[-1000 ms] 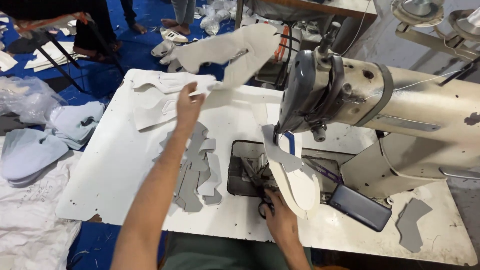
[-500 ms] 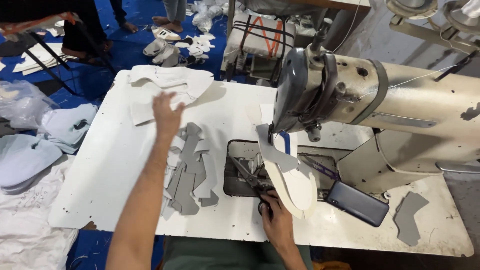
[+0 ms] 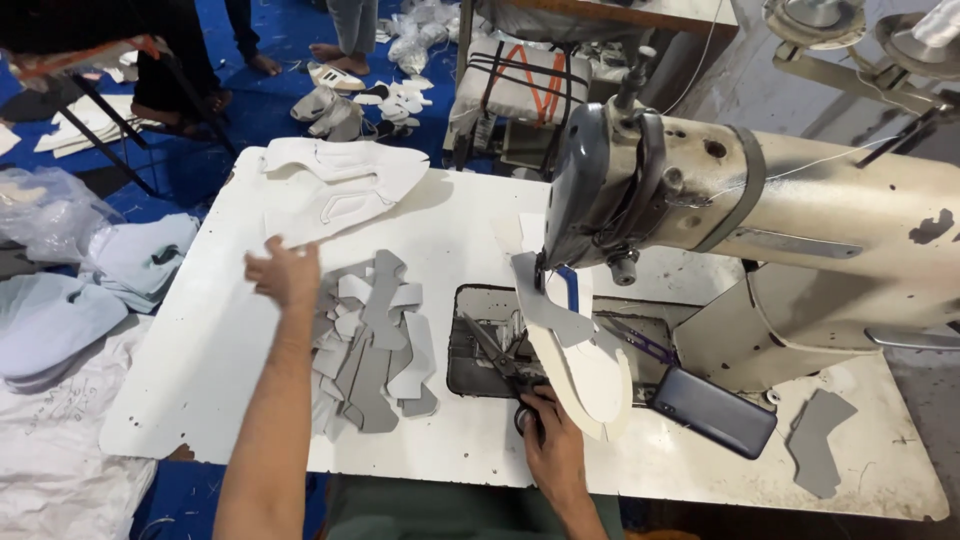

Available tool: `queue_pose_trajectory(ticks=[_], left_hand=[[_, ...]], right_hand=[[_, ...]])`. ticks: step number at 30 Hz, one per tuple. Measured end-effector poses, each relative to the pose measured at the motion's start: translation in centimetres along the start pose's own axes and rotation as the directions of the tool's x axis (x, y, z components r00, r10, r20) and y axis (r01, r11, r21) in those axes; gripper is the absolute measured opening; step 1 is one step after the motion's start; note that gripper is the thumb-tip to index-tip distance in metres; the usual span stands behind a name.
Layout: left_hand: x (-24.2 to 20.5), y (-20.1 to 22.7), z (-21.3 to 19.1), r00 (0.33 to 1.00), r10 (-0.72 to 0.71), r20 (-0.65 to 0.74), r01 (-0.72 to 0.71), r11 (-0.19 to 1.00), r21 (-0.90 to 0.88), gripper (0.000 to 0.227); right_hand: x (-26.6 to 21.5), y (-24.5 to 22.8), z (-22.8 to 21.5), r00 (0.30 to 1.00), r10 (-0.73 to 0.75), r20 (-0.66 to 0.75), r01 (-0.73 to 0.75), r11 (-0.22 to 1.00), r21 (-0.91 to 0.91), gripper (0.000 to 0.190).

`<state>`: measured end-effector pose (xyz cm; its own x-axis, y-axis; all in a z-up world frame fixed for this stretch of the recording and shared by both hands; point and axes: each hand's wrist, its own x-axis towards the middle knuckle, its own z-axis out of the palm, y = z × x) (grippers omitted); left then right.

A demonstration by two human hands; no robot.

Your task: The person sews white and blue shoe parts together using a sewing machine, then uses scissors to cut the thread. They repeat this process with multiple shoe parts, stacking the finished pieces on the table.

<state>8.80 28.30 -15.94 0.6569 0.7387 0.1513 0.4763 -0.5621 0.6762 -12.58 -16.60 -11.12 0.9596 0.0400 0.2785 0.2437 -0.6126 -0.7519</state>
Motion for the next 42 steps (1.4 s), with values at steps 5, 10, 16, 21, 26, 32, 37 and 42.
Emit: queue_pose_trajectory(ticks=[5, 10, 16, 21, 26, 32, 37, 42], left_hand=[[3.2, -1.9, 1.9, 0.984, 0.140, 0.110, -0.064, 0.855, -0.514, 0.078], [-8.5, 7.3, -2.0, 0.972, 0.236, 0.015, -0.204, 0.871, -0.447, 0.060], [-25.1, 16.4, -4.6, 0.744, 0.487, 0.458, 0.250, 0.433, -0.866, 0.073], [-29.2, 22.5, -7.9, 0.700, 0.438, 0.564, 0.142, 0.688, -0.711, 0.080], [-28.9, 21.5, -5.2, 0.706, 0.572, 0.417, 0.039, 0.557, -0.830, 0.075], [-30.0, 21.2, -4.9, 0.715, 0.546, 0.437, 0.035, 0.596, -0.802, 0.070], [-31.2, 22.9, -6.7, 0.737, 0.528, 0.421, 0.061, 0.569, -0.820, 0.059], [-31.6, 22.8, -5.9, 0.719, 0.510, 0.473, 0.169, 0.531, -0.830, 0.059]], right_hand=[[-0.1, 0.2, 0.0, 0.999, 0.036, 0.017, -0.037, 0.999, 0.013, 0.028], [-1.5, 2.6, 0.2, 0.994, 0.014, -0.109, 0.000, 0.992, 0.127, 0.027], [-2.9, 13.9, 2.0, 0.879, 0.451, -0.151, -0.118, 0.513, 0.850, 0.031], [4.1, 5.6, -6.1, 0.719, 0.610, 0.333, -0.268, -0.199, 0.943, 0.072], [6.0, 4.5, -10.0, 0.971, 0.222, -0.087, -0.041, 0.516, 0.856, 0.073], [5.3, 4.5, -9.1, 0.957, 0.244, -0.158, -0.002, 0.548, 0.836, 0.082], [5.3, 5.2, -9.0, 0.960, 0.232, -0.155, 0.007, 0.534, 0.846, 0.080], [6.0, 4.3, -9.9, 0.967, 0.198, -0.163, 0.017, 0.585, 0.811, 0.079]])
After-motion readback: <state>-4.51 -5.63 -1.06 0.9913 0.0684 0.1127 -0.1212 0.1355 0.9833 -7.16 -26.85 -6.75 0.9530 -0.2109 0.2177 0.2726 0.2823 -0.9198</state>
